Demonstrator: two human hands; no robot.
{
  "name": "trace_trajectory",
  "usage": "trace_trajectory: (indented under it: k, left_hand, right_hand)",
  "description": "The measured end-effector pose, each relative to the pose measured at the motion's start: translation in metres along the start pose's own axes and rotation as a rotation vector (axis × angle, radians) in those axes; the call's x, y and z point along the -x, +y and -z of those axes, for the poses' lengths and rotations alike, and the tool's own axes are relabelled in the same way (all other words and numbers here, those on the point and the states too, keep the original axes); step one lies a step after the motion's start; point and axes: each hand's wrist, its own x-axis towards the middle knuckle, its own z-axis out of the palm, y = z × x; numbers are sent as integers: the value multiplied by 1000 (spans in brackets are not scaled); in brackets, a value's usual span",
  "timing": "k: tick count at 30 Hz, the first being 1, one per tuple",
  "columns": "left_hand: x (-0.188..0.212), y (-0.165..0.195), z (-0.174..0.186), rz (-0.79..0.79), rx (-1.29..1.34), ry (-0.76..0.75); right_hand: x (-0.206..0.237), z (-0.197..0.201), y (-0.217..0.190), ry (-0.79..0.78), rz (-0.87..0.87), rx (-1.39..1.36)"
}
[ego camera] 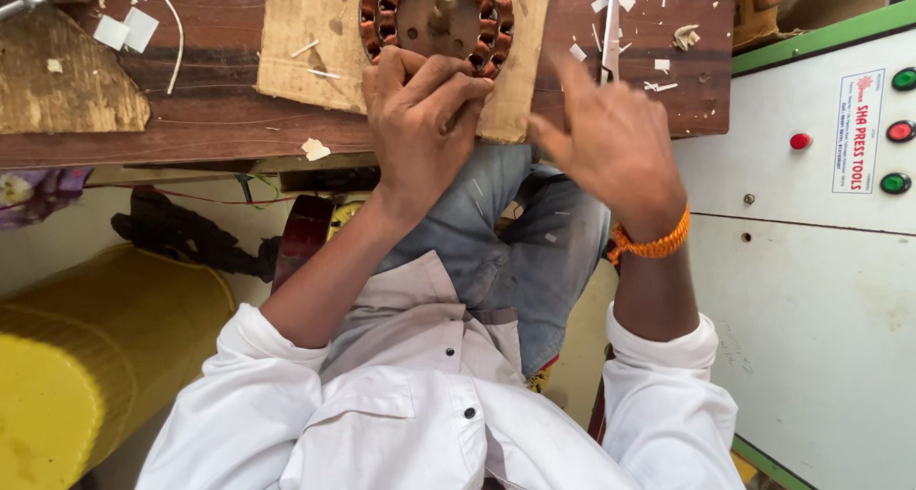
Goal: The person inserts small white insulating pieces into the slots of a copper-wound stator, then cuts a white wire with scissors and threads it through the stator. The person continues inserting insulators and adjusting the wire placement.
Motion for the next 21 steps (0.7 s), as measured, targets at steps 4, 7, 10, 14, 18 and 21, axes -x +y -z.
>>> trace_trajectory:
  k: [4, 7, 10, 14, 18, 21]
  left_hand:
    - [2, 0, 1, -45, -33, -17]
    - [3, 1, -1, -2, -13, -31]
    - [3, 2, -1, 18, 5, -9]
    - [1, 1, 1, 19, 1, -25]
    - [3, 1, 1, -12, -16, -17]
    - [2, 0, -1, -28, -46, -13]
  right_hand:
    - [9, -4, 8, -148, 343, -350]
    - [4, -1, 12, -177, 381, -563]
    - [-2, 0, 9, 31, 130, -527]
    - [0, -5, 2, -47, 38, -211]
    - [12, -7, 4, -201, 336, -410]
    - [10, -2, 9, 83, 701, -785]
